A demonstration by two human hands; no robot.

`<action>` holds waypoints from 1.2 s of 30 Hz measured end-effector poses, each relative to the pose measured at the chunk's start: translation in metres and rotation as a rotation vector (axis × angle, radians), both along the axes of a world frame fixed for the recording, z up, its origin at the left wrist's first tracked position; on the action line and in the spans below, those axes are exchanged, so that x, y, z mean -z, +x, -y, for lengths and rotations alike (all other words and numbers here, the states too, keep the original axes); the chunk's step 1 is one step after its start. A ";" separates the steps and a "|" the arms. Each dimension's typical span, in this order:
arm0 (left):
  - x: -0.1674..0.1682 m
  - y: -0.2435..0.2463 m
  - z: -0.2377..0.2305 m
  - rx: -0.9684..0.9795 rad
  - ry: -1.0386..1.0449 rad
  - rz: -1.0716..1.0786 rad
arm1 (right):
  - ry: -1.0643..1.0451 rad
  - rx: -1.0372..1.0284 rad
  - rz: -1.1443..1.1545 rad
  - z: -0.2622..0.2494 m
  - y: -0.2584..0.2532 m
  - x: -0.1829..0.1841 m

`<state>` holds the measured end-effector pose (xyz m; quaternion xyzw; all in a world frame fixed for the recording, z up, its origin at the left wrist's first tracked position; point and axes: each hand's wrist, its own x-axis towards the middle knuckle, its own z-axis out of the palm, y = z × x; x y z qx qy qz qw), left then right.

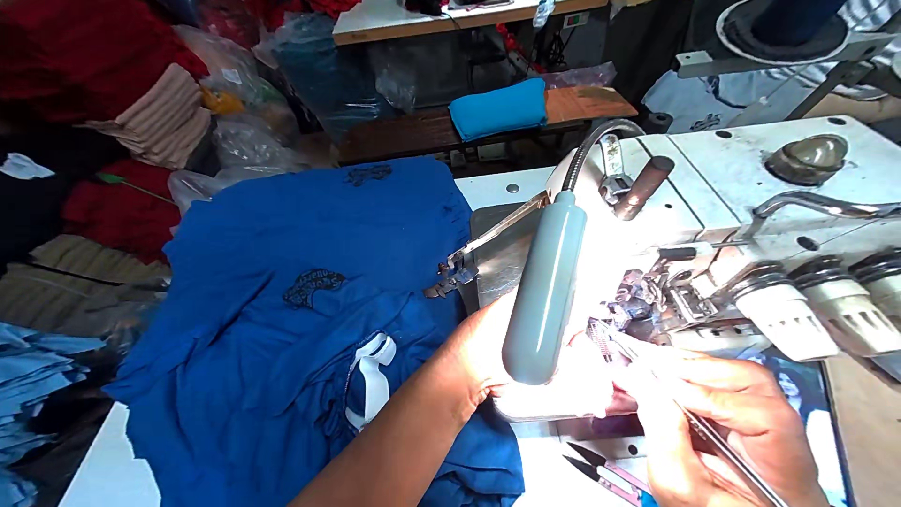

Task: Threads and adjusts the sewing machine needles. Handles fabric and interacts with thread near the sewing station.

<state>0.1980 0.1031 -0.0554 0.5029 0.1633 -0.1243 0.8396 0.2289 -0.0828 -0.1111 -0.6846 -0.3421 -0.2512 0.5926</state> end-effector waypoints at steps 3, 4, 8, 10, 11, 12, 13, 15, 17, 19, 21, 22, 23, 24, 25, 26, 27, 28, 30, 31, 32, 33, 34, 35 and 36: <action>0.001 -0.003 -0.001 0.021 0.055 0.016 | 0.012 0.000 -0.006 -0.001 -0.001 0.000; 0.002 -0.004 -0.002 0.019 0.077 0.021 | 0.014 -0.001 -0.007 -0.001 -0.002 0.000; 0.004 -0.004 -0.003 0.031 0.067 0.040 | 0.013 0.002 0.000 -0.001 -0.001 0.000; 0.003 -0.004 -0.002 0.025 0.058 0.052 | 0.001 0.013 0.006 0.000 -0.001 0.000; 0.003 -0.004 -0.002 0.030 0.057 0.056 | -0.007 0.018 0.005 0.000 -0.001 0.000; 0.003 -0.004 -0.001 0.021 0.067 0.059 | -0.011 0.021 0.005 0.000 -0.001 0.000; 0.004 -0.005 -0.001 0.016 0.088 0.073 | -0.005 0.018 0.006 0.000 0.000 0.000; 0.006 -0.009 -0.001 -0.001 0.163 0.113 | 0.014 0.014 0.008 0.000 0.000 0.000; 0.007 -0.016 0.002 -0.030 0.319 0.151 | 0.055 -0.017 -0.026 0.001 -0.002 -0.001; 0.010 -0.022 0.006 -0.063 0.443 0.228 | 0.149 -0.096 -0.098 0.003 -0.003 -0.003; 0.008 -0.024 0.010 -0.074 0.434 0.268 | 0.257 -0.181 -0.183 0.004 -0.003 -0.006; 0.006 -0.024 0.012 -0.069 0.380 0.280 | 0.294 -0.209 -0.219 0.006 -0.003 -0.008; 0.004 -0.023 0.013 -0.053 0.324 0.287 | 0.325 -0.227 -0.243 0.007 -0.003 -0.009; 0.002 -0.023 0.013 -0.038 0.283 0.281 | 0.351 -0.246 -0.260 0.007 -0.002 -0.011; 0.000 -0.023 0.013 -0.022 0.269 0.268 | 0.376 -0.262 -0.277 0.008 -0.002 -0.012; -0.002 -0.025 0.011 -0.012 0.293 0.255 | 0.396 -0.275 -0.292 0.008 -0.002 -0.012; -0.004 -0.029 0.008 -0.011 0.372 0.249 | 0.410 -0.286 -0.302 0.008 -0.002 -0.013; -0.006 -0.035 0.005 -0.046 0.518 0.231 | 0.421 -0.294 -0.309 0.009 -0.002 -0.013; -0.013 -0.055 0.002 -0.255 0.966 0.239 | 0.437 -0.305 -0.324 0.010 -0.003 -0.014; -0.017 -0.064 0.005 -0.395 1.201 0.218 | 0.442 -0.310 -0.330 0.010 -0.004 -0.014; -0.020 -0.072 0.011 -0.533 1.350 0.216 | 0.450 -0.321 -0.335 0.011 -0.005 -0.015; -0.018 -0.075 0.018 -0.644 1.441 0.267 | 0.461 -0.335 -0.342 0.011 -0.005 -0.015; -0.013 -0.076 0.027 -0.727 1.463 0.340 | 0.474 -0.346 -0.353 0.010 -0.007 -0.017; -0.006 -0.074 0.036 -0.775 1.427 0.413 | 0.493 -0.356 -0.371 0.008 -0.009 -0.019; 0.002 -0.071 0.046 -0.773 1.373 0.459 | 0.513 -0.367 -0.391 0.007 -0.010 -0.021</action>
